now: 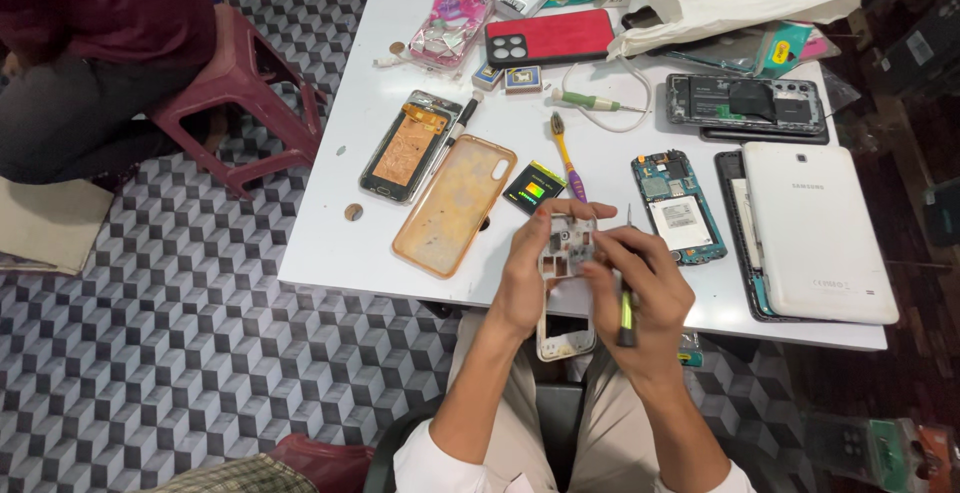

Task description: The person cleans the interior of a disassembled smartphone frame using a toothbrush and a screwdriver. They brush the frame's inner surfaces and use the screwdriver to scrape or adjust small components within the frame.

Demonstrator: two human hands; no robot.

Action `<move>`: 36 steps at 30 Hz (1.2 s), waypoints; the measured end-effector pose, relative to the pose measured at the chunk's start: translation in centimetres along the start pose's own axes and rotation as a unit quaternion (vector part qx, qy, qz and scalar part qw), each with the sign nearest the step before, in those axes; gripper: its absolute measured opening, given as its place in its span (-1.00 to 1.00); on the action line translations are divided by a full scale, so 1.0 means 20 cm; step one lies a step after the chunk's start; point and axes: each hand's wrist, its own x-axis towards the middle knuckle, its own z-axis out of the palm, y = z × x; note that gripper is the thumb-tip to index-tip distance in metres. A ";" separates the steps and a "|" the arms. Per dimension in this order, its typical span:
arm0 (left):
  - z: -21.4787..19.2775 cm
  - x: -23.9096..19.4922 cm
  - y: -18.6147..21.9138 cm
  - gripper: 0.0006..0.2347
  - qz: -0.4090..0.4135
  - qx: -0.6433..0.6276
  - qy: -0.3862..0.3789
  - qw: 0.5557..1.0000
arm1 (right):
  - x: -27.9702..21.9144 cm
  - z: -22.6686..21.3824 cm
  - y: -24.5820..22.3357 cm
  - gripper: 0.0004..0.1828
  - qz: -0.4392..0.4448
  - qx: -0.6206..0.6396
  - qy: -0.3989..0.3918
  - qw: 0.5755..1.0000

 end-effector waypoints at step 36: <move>0.04 -0.01 0.03 -0.40 0.025 0.188 -0.029 0.982 | 0.04 -0.02 0.04 -0.86 -0.013 0.039 -0.019 0.999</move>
